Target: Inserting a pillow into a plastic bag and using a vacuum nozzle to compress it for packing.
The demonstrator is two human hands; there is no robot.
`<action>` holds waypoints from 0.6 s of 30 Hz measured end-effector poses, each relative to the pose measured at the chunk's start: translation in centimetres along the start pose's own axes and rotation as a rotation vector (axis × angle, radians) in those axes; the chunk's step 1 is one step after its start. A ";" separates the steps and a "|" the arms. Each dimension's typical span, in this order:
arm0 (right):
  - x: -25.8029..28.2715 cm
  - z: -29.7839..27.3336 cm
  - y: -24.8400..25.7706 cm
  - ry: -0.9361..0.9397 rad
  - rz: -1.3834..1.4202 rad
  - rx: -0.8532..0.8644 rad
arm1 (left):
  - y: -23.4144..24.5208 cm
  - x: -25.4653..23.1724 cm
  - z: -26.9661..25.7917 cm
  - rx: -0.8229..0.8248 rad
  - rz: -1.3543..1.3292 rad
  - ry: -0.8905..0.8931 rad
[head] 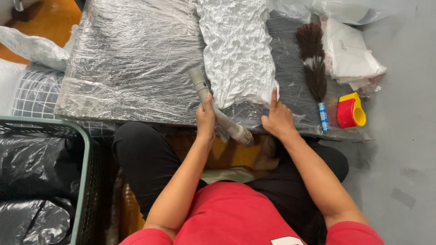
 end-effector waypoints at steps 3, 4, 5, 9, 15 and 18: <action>0.6 0.0 -0.2 -0.079 -0.038 -0.026 | 0.1 -0.4 -0.7 0.042 -0.081 -0.018; 0.7 0.1 -0.7 -0.143 -0.061 -0.036 | 0.3 -0.7 -1.3 0.097 -0.118 -0.015; 0.1 0.3 -1.7 -0.136 -0.059 -0.028 | 0.3 -0.7 -1.3 0.088 -0.117 -0.011; -1.4 0.8 -4.4 -0.156 -0.102 -0.145 | 1.5 -0.7 -2.0 0.051 0.043 -0.069; -3.5 1.3 -6.5 -0.140 -0.104 -0.232 | 4.9 -1.5 -4.2 0.018 0.219 -0.013; -3.3 1.6 -5.7 -0.140 -0.093 -0.208 | 6.7 1.5 -7.8 0.113 0.296 0.080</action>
Point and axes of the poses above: each hand's wrist, its own z-axis towards the middle knuckle, its own y-axis out of the back of the hand, x = y × z, the point moved 1 cm from there along z, towards the middle knuckle, and after that the axes turned 9 degrees about -x, right-handed, at the moved point
